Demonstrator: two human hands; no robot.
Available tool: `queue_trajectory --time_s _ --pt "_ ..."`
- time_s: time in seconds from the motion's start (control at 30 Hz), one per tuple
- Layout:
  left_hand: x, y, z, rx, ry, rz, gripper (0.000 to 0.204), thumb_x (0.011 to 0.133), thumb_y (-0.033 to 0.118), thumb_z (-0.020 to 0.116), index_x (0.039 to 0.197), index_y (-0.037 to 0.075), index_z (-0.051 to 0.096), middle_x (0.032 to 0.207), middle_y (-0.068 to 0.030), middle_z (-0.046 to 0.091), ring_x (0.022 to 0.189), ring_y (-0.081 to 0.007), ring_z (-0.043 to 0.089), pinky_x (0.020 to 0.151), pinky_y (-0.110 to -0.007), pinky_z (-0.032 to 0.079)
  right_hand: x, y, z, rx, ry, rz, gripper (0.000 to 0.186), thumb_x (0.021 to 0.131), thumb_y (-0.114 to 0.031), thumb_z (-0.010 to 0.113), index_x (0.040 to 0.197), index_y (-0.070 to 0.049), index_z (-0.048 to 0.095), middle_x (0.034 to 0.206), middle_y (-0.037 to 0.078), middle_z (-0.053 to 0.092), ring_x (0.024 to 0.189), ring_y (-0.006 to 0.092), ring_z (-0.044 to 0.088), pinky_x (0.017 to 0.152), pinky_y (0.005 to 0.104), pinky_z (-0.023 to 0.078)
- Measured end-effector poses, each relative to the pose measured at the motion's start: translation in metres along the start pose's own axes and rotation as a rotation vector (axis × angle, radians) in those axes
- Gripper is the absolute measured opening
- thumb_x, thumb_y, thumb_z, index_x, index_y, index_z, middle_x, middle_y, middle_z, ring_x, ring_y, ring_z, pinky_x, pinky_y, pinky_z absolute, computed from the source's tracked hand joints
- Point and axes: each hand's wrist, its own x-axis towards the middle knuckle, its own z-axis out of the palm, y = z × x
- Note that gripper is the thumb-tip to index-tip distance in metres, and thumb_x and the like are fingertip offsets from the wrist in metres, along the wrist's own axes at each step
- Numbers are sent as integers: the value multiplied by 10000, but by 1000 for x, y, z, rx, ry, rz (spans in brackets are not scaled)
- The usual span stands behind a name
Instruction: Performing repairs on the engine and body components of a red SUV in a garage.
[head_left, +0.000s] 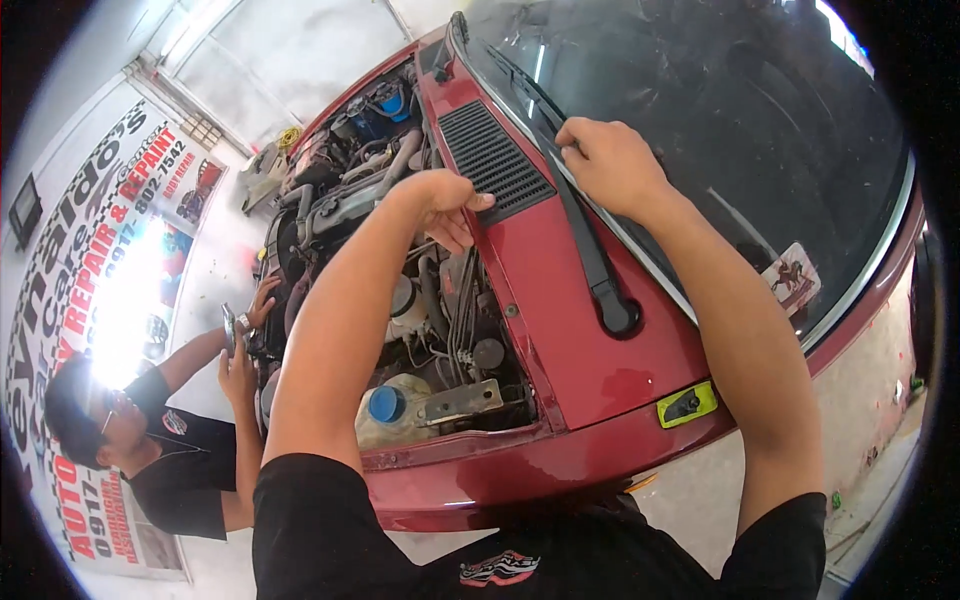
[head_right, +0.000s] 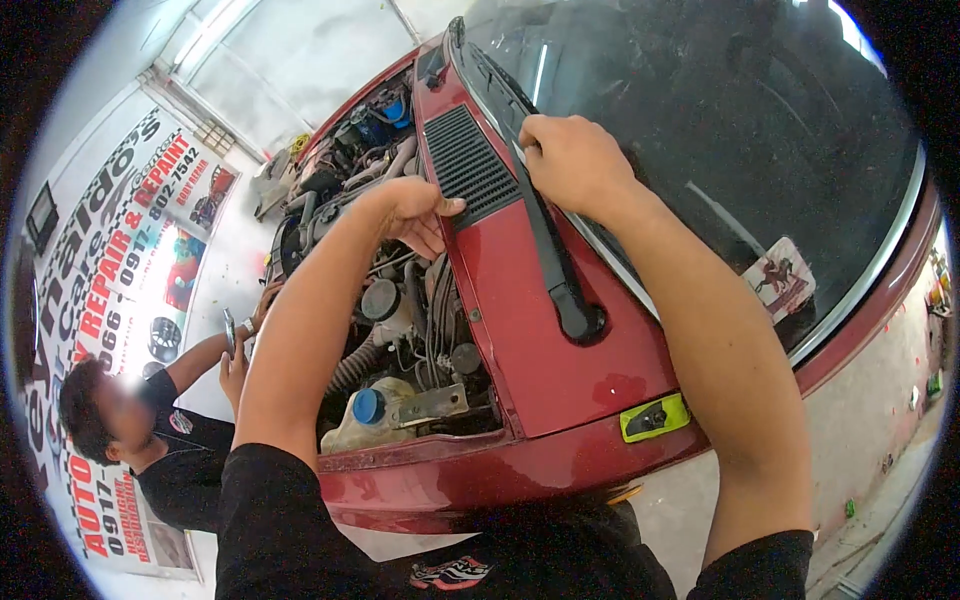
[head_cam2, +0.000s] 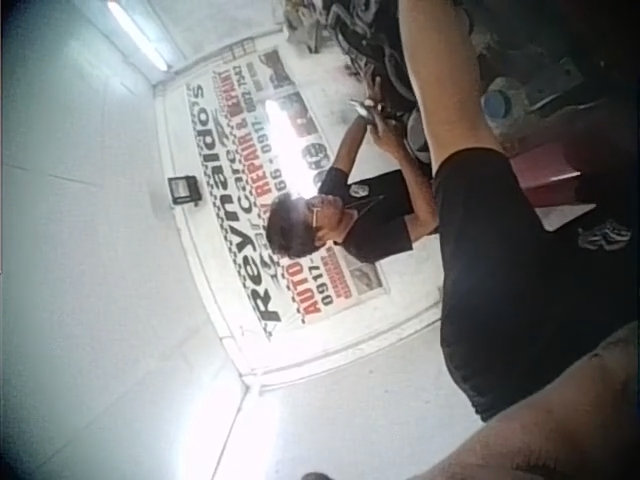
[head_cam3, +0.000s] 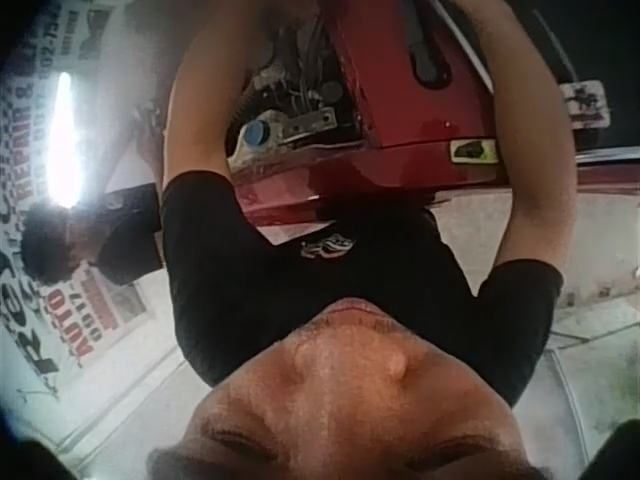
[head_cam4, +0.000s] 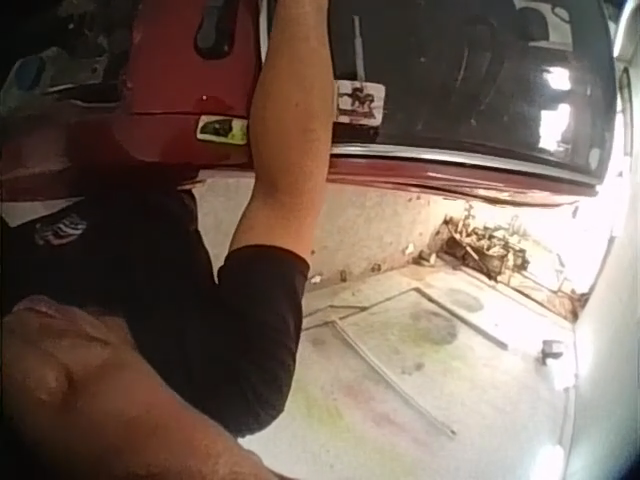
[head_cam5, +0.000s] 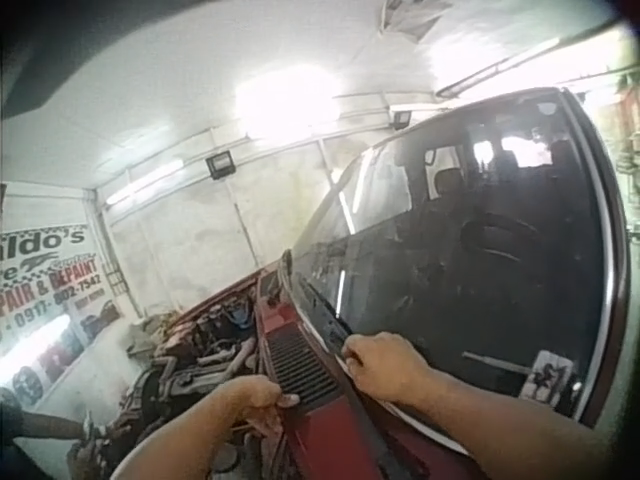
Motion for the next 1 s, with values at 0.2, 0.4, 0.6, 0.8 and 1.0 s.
queue_trajectory --time_s 0.2,0.4,0.6,0.8,1.0 --pt "9 4 -6 61 -42 -76 724 999 373 745 1425 -139 461 1211 -364 614 1027 -460 717 923 -617 631 2 -2 9 39 70 -18 225 961 -181 607 1092 -53 738 1026 223 756 996 439 709 912 534 549" --pt "4 -30 -8 -79 -69 86 807 994 386 758 1494 -138 402 1306 -429 566 1182 -548 650 961 -636 599 -8 3 3 133 76 -40 235 964 -183 617 1105 -36 734 1053 228 757 1014 438 708 917 518 549" --pt "-6 -18 -12 -97 -84 121 746 1039 364 699 1466 -178 418 1279 -447 590 1046 -539 716 858 -602 642 -7 -6 -3 150 30 -2 240 968 -185 618 1113 -31 732 1044 228 757 1029 431 709 926 509 548" --pt "-10 17 11 220 36 -20 621 1096 375 583 1314 -205 544 1165 -392 682 1019 -465 749 867 -574 663 -4 2 3 126 26 3 243 963 -182 618 1116 -32 732 1048 227 757 1034 430 710 932 504 550" --pt "1 34 11 349 42 -202 664 1123 410 506 1266 -236 558 1188 -382 697 1029 -466 752 823 -545 681 6 -5 -1 176 67 -26 247 958 -188 624 1111 -25 730 1028 235 753 1022 434 710 917 503 548"
